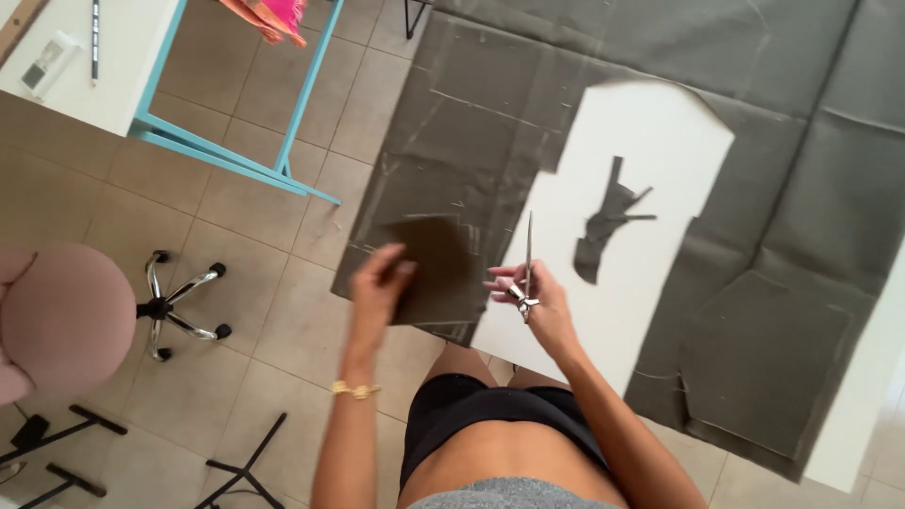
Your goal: Cutting fabric patterns along chalk lines using tailor scissors on a large cutting table.
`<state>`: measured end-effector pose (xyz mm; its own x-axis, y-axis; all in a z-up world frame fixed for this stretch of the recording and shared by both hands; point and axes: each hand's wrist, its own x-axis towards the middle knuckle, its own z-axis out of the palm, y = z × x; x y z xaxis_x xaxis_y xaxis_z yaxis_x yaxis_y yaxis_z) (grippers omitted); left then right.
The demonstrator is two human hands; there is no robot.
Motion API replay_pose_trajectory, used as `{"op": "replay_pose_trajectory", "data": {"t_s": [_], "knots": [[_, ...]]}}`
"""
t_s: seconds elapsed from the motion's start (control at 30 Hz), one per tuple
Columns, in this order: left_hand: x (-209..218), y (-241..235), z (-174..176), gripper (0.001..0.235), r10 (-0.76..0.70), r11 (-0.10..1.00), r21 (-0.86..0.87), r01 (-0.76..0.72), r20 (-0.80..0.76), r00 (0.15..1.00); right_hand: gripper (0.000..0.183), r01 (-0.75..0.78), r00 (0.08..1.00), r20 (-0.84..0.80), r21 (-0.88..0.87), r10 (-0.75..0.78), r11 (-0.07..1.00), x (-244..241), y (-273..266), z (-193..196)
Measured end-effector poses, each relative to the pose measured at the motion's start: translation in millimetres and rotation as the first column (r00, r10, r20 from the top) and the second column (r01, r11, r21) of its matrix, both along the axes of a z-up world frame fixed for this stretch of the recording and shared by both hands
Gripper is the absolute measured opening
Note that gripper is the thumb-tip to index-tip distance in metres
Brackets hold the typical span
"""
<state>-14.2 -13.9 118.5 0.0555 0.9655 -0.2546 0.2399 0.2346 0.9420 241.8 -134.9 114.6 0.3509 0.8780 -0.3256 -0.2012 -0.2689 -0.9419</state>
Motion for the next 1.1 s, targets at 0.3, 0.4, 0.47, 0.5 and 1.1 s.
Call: {"op": "replay_pose_trajectory", "data": {"t_s": [0.3, 0.4, 0.47, 0.5, 1.1], "knots": [[0, 21, -39, 0.04, -0.362, 0.931, 0.001, 0.365, -0.125, 0.924, 0.031, 0.079, 0.926, 0.377, -0.277, 0.033, 0.958, -45, 24, -46], [-7, 24, -34, 0.046, -0.387, 0.918, 0.01, 0.397, -0.203, 0.899, 0.026, 0.134, 0.858, 0.513, -0.268, 0.023, 0.954, -50, 30, -46], [-9, 27, -29, 0.06, -0.333, 0.943, -0.017, 0.332, -0.08, 0.94, 0.024, 0.216, 0.832, 0.545, -0.153, -0.1, 0.964, -56, 38, -18], [-11, 26, -24, 0.06, -0.338, 0.941, -0.019, 0.337, -0.079, 0.938, 0.024, 0.221, 0.832, 0.545, -0.155, -0.103, 0.963, -55, 38, -6], [5, -4, -9, 0.099, -0.253, 0.82, 0.173, 0.546, -0.745, 0.617, 0.022, 0.508, 0.169, 0.982, -0.017, -0.08, 0.861, 25, -87, 115]]}}
